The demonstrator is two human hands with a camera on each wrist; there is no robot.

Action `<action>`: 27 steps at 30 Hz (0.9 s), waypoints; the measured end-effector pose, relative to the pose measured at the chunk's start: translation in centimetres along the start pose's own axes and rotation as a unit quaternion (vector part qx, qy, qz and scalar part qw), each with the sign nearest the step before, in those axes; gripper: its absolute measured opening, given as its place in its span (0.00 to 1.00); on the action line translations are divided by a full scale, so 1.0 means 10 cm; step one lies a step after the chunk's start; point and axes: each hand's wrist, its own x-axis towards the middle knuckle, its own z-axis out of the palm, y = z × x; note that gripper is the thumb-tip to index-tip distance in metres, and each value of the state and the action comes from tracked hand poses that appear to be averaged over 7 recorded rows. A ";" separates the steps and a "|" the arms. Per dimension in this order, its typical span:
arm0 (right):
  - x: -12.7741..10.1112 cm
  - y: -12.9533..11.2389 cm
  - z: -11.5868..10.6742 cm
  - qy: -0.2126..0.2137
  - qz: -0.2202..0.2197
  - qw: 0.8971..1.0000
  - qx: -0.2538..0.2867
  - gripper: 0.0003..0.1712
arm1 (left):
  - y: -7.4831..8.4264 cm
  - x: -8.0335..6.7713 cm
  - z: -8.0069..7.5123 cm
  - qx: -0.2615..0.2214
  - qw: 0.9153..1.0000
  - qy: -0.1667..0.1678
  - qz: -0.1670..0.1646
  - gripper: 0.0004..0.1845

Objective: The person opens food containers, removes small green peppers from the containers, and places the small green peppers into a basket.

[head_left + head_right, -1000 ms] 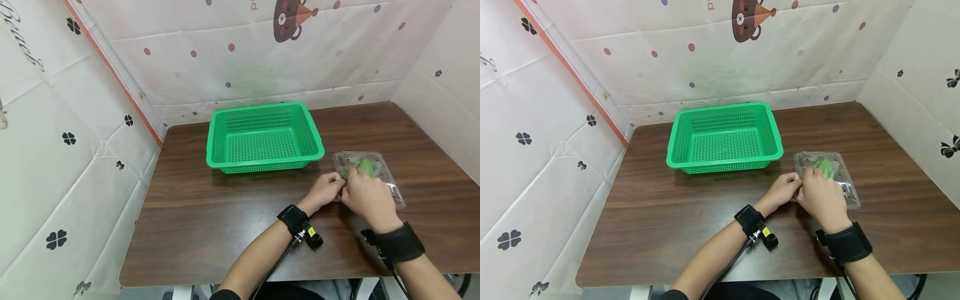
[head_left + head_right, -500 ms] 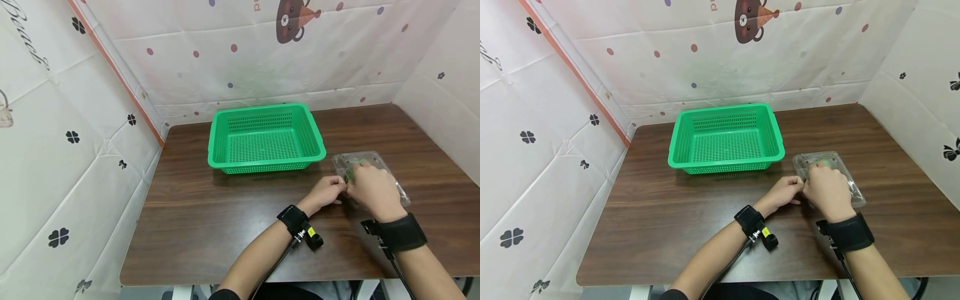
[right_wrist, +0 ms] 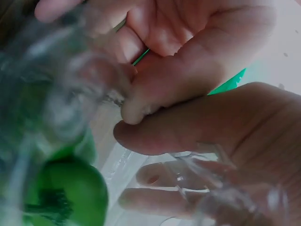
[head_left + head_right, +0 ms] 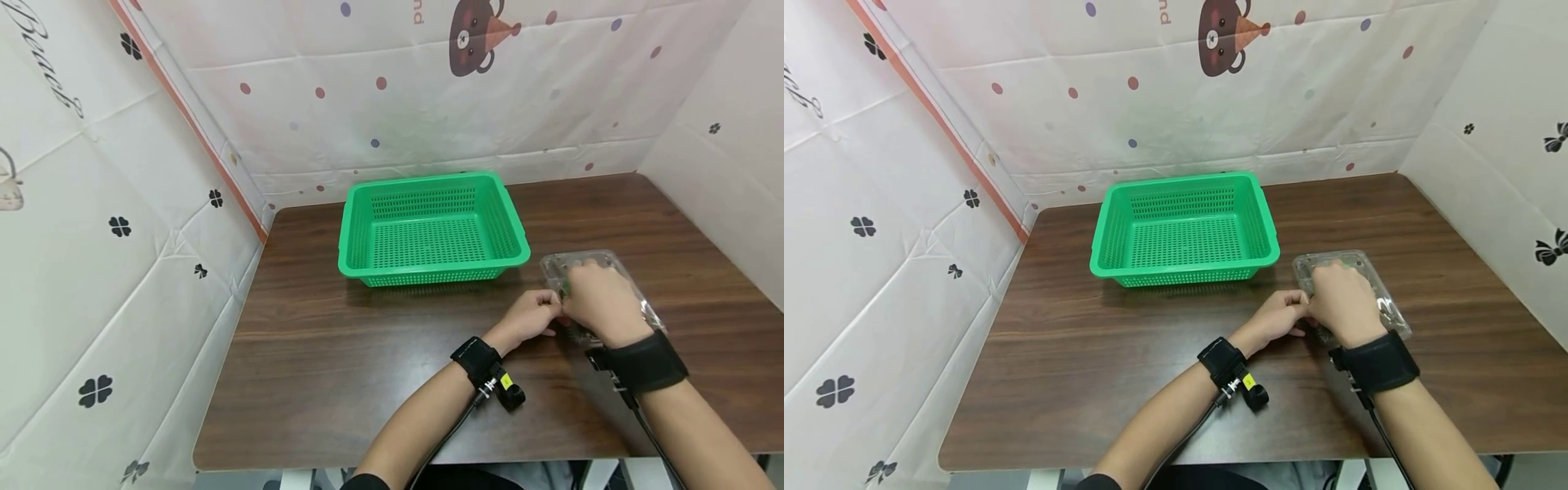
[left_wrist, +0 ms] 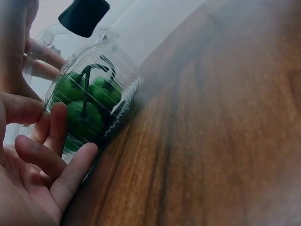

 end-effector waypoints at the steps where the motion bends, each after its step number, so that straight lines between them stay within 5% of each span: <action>1: 0.01 -0.01 -0.01 -0.010 0.000 1.000 0.001 0.08 | 0.00 0.00 0.00 0.001 1.000 -0.002 0.003 0.16; 6: 0.05 -0.06 -0.06 -0.066 0.000 0.998 -0.005 0.10 | -0.01 0.00 0.01 0.007 1.000 0.001 0.008 0.14; 9: 0.05 -0.10 -0.08 -0.093 -0.012 0.995 -0.027 0.19 | -0.01 0.00 0.03 0.003 1.000 0.010 0.003 0.11; 15: 0.03 -0.12 -0.10 -0.100 -0.039 0.993 -0.055 0.28 | 0.02 -0.02 0.05 -0.008 1.000 0.021 -0.005 0.09; 27: 0.08 -0.07 -0.23 -0.178 -0.021 0.983 -0.052 0.36 | 0.04 -0.06 0.08 0.009 1.000 0.024 -0.008 0.12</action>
